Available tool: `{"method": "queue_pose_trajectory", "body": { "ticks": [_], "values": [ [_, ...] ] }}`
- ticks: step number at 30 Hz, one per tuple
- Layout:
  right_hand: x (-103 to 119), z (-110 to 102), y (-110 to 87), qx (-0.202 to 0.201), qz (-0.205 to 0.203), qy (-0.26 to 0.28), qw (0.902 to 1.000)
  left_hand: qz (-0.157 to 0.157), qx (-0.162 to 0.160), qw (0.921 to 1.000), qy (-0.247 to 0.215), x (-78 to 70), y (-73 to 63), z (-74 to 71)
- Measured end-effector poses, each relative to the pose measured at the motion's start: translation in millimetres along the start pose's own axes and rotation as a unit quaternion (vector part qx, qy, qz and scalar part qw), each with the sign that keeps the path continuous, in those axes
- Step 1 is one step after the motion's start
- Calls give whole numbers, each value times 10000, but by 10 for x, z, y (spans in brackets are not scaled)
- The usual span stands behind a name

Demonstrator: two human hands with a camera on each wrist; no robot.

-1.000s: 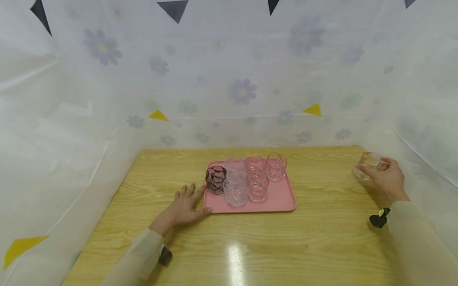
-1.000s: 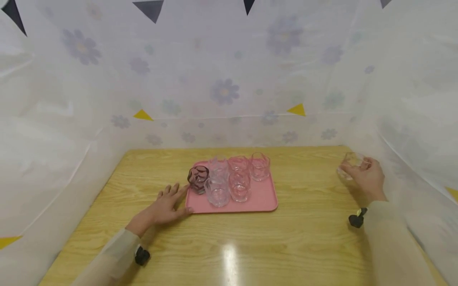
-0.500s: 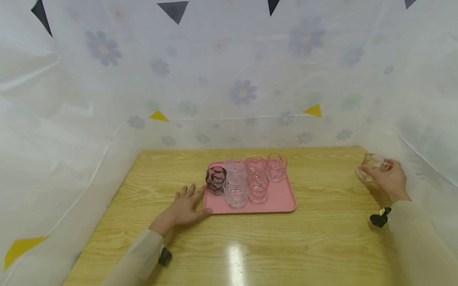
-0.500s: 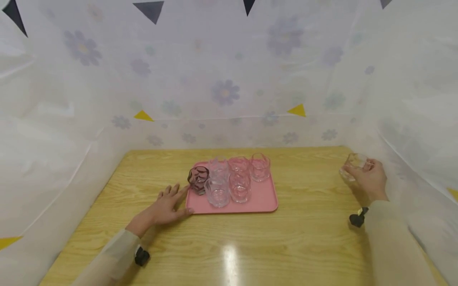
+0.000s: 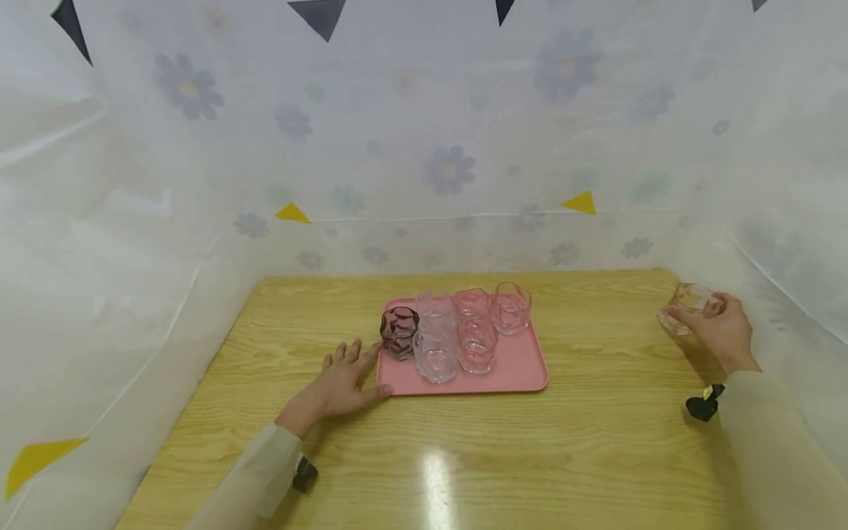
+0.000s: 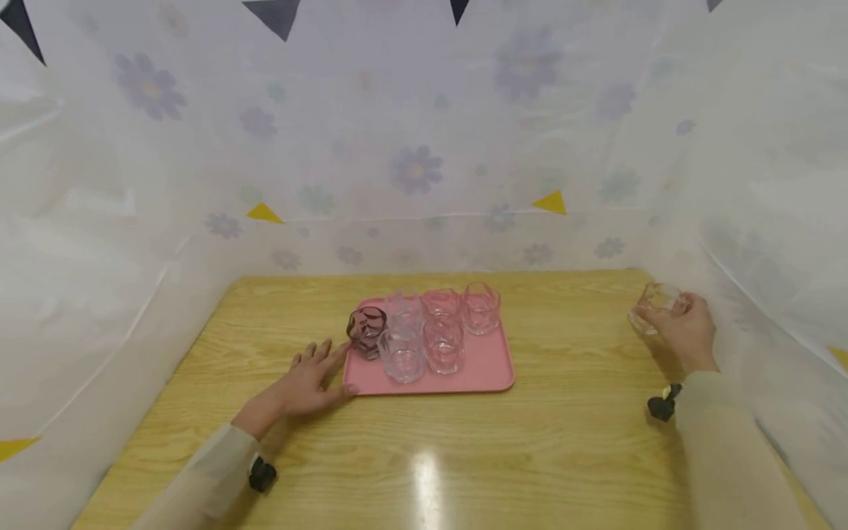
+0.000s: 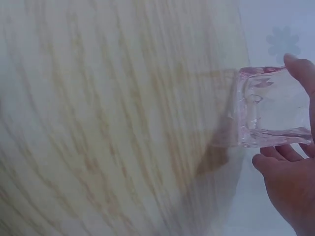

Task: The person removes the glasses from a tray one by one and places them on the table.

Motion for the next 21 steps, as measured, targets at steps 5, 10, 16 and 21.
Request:
{"method": "queue_pose_trajectory", "body": {
  "ticks": [5,10,16,21],
  "values": [
    [114,-33,-21,106,-216,-173,9996,-16,12,10000,-15,-10,5,-9],
    [274,-44,-72,25,-658,-639,9958,-11,-5,10000,16,-12,2,-18],
    [430,1,-134,-101,-1047,-995,9895,-3,-2,10000,33,-10,0,-14],
    [607,147,-189,184,-1217,-831,9889,16,2,10000,28,-5,-6,-9]
  ]
}}
Point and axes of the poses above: each hand's wrist, its own y-axis towards the middle knuckle, its own z-axis out of the palm, x = y × z, the point moved 3 cm from there along y, towards the middle knuckle, and after that the axes turned 14 degrees about x, right-handed, at the moved point
